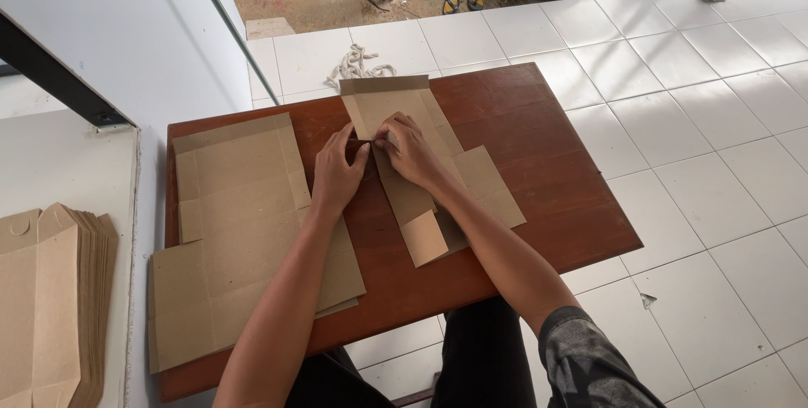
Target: Folding a flat cardboard cutout into a small box on a wooden table.
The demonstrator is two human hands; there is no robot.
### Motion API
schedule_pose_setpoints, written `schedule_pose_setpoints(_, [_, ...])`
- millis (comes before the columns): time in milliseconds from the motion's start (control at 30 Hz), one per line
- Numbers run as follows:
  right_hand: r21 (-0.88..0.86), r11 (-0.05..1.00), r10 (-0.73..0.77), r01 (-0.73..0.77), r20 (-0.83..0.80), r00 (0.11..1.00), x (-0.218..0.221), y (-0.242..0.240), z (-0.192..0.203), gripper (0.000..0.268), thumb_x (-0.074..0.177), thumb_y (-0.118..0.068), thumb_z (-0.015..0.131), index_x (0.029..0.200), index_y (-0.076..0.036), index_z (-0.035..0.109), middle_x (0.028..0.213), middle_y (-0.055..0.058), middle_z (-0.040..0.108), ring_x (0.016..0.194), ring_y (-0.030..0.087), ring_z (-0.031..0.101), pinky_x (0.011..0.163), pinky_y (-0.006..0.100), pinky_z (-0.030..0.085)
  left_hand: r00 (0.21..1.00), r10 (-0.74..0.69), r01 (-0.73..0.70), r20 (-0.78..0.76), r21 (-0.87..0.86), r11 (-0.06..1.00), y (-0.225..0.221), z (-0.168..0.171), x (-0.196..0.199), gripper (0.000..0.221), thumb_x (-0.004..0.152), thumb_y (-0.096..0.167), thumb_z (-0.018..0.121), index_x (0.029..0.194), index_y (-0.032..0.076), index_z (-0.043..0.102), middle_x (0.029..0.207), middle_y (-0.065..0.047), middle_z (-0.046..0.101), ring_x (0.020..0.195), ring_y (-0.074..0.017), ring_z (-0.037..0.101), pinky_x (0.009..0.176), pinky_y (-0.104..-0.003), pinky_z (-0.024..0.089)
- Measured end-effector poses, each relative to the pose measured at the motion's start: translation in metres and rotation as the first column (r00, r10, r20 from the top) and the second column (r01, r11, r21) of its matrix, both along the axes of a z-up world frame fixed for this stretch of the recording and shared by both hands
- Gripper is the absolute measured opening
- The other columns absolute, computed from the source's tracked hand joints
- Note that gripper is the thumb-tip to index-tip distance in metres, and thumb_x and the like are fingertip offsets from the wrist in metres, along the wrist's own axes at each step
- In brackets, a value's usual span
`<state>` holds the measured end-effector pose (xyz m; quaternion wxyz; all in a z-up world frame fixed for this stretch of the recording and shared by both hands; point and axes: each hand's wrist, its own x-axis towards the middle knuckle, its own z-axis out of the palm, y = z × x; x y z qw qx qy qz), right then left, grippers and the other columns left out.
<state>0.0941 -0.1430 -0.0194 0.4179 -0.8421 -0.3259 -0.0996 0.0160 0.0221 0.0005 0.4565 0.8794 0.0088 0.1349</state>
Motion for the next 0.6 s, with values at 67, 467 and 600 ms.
schedule_pose_setpoints(67, [0.006,1.0,0.003,-0.003,-0.006,1.0,-0.002,0.002,0.001,0.006,0.096,-0.01,0.069,0.094,-0.011,0.064,0.094,0.007,0.061,0.103,0.033,0.064,0.085,0.05,0.054,1.0,-0.005,0.004,0.02,0.017,1.0,-0.003,0.007,-0.004,0.049,0.101,0.02,0.059,0.147,0.004,0.053,0.136,-0.018,0.062,0.13,-0.0346,0.057,0.108,-0.048,0.047])
schedule_pose_setpoints(467, [-0.161,0.987,0.006,-0.017,-0.065,0.998,-0.02,0.003,0.015,0.063,0.091,-0.005,0.07,0.143,-0.02,0.038,0.133,0.015,0.051,0.125,0.04,0.057,0.101,0.06,0.048,0.983,-0.183,0.178,0.009,0.183,0.967,-0.005,-0.018,0.009,0.059,0.102,0.019,0.054,0.159,0.013,0.038,0.146,-0.016,0.054,0.139,-0.0361,0.048,0.115,-0.056,0.035])
schedule_pose_setpoints(600, [-0.289,0.955,0.04,-0.062,-0.082,0.996,-0.027,0.001,0.027,0.074,0.1,-0.011,0.06,0.164,-0.017,0.025,0.159,0.024,0.035,0.142,0.049,0.038,0.112,0.064,0.036,0.976,-0.216,0.217,-0.02,0.119,0.969,-0.004,-0.001,0.002,0.053,0.102,0.012,0.049,0.154,0.009,0.045,0.138,-0.014,0.065,0.135,-0.0296,0.056,0.123,-0.049,0.026])
